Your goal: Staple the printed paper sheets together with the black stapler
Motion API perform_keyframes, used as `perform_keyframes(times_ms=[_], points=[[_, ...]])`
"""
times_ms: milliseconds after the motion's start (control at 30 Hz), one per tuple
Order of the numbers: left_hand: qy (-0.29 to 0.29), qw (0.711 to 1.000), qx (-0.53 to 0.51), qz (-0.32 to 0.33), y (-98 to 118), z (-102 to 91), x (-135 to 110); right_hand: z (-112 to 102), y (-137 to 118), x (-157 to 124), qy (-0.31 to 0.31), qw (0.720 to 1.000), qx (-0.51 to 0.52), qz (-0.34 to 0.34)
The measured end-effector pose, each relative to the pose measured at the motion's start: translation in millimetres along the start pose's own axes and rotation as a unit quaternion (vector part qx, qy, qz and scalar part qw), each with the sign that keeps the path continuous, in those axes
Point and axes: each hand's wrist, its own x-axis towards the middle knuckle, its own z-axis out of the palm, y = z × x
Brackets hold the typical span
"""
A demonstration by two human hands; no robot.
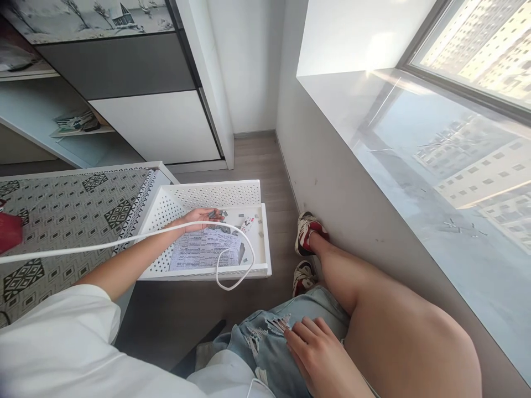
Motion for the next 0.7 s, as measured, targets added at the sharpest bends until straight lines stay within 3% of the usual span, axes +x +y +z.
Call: perform_keyframes(times_ms=[367, 567, 700], points=[[-0.030, 0.994, 0.105, 0.030, 4, 10.7, -5, 3, 1, -3, -0.011, 1.000, -0.009, 0.010], [-0.056, 0.996, 0.055, 0.028, 10, 12.5, -9, 3, 0, -4, -0.032, 0.999, 0.004, 0.028], [-0.017, 0.998, 0.053, 0.034, 21, 14.2, -13, 3, -2, -4, -0.047, 0.998, 0.010, 0.047]])
